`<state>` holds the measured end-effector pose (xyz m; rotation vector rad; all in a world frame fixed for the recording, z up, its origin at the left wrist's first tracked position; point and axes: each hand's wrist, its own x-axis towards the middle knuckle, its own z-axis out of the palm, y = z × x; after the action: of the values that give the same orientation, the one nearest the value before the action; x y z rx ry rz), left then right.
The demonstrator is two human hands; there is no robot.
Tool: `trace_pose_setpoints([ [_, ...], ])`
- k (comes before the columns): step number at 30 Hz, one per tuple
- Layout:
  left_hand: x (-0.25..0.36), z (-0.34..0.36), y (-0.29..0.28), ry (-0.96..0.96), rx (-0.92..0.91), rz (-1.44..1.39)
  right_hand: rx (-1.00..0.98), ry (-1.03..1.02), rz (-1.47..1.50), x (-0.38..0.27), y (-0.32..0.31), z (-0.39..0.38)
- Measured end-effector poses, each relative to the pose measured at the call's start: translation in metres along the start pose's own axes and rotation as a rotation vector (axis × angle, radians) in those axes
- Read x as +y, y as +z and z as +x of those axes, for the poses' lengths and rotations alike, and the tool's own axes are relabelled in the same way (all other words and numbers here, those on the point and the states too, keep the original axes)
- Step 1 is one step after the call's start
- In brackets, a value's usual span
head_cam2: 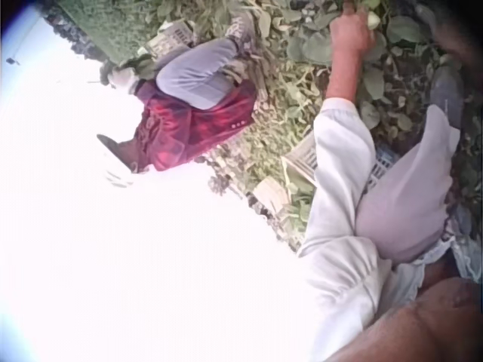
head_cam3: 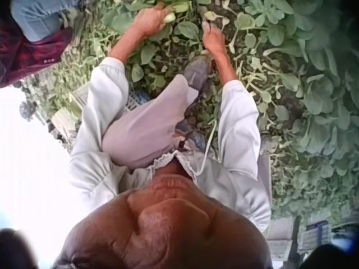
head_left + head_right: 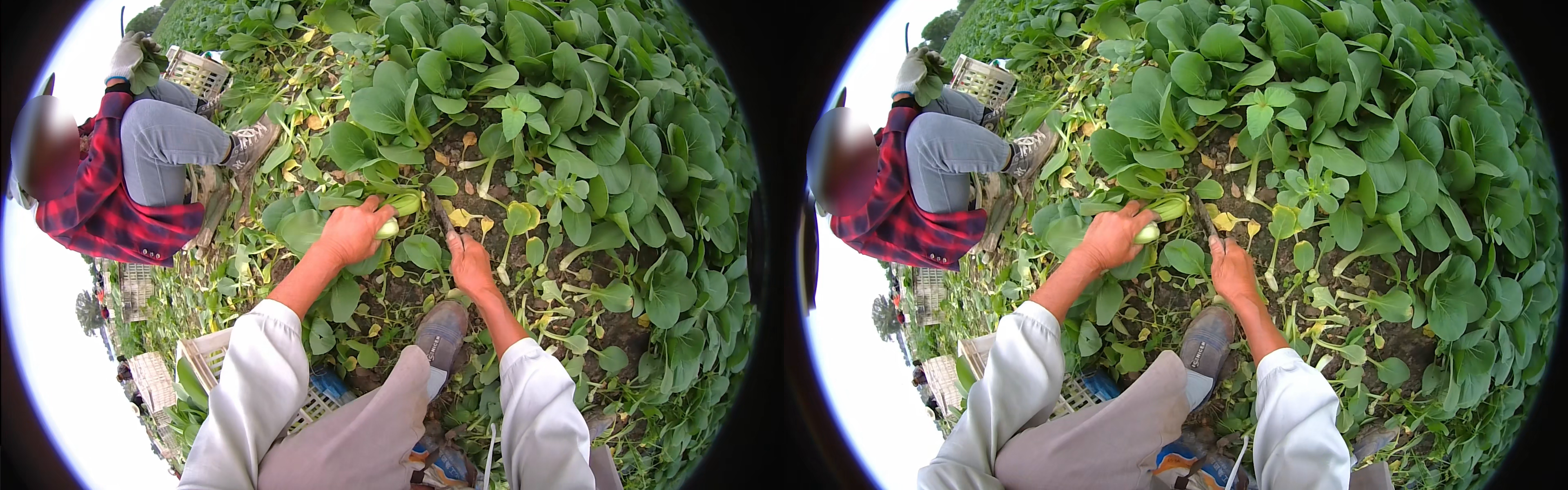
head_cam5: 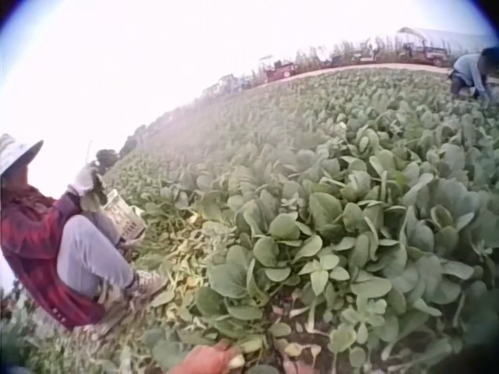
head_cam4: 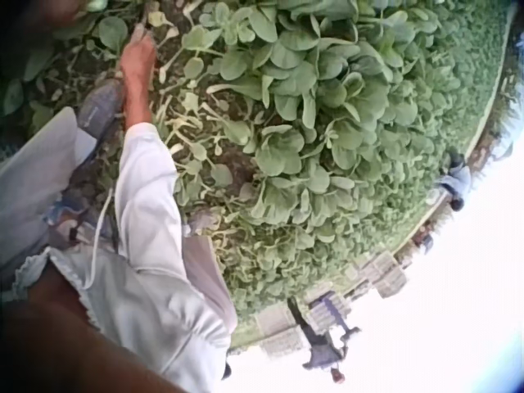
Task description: The person uses a knife to cut leafy green vegetables at the base and places them into a white crate. The person repeats this process across the field, filling the crate with harvested greens.
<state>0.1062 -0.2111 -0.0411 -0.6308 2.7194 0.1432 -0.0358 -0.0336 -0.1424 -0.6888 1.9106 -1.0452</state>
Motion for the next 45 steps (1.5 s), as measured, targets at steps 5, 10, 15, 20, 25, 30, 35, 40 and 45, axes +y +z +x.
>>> trace_pose_setpoints([
  [5,-0.002,-0.005,0.007,0.005,0.048,-0.034,-0.019,0.002,-0.009,0.004,0.004,0.006],
  [10,-0.007,-0.013,0.016,0.018,0.063,-0.04,-0.123,0.068,-0.077,-0.013,0.004,0.008],
  [15,0.0,-0.013,0.013,0.022,0.071,-0.03,-0.203,0.073,-0.169,-0.016,0.008,0.016],
  [20,-0.009,-0.028,0.022,-0.024,0.074,-0.02,-0.233,0.067,-0.424,-0.022,-0.001,-0.024],
  [25,0.009,-0.025,0.0,0.215,0.272,-0.054,0.005,0.113,-0.262,-0.027,-0.068,-0.058],
  [30,0.065,-0.007,-0.043,0.368,0.478,-0.246,0.81,-0.544,0.122,-0.121,-0.206,-0.082],
  [35,0.138,-0.007,-0.079,0.307,0.406,-0.741,0.684,-0.944,0.557,-0.179,-0.308,-0.114],
  [40,0.195,0.006,-0.085,0.218,0.147,-1.505,0.137,-0.355,0.163,-0.117,-0.277,-0.126],
  [45,0.212,0.003,-0.068,0.02,-0.174,-1.798,0.224,-0.198,0.096,-0.063,-0.246,-0.131],
])
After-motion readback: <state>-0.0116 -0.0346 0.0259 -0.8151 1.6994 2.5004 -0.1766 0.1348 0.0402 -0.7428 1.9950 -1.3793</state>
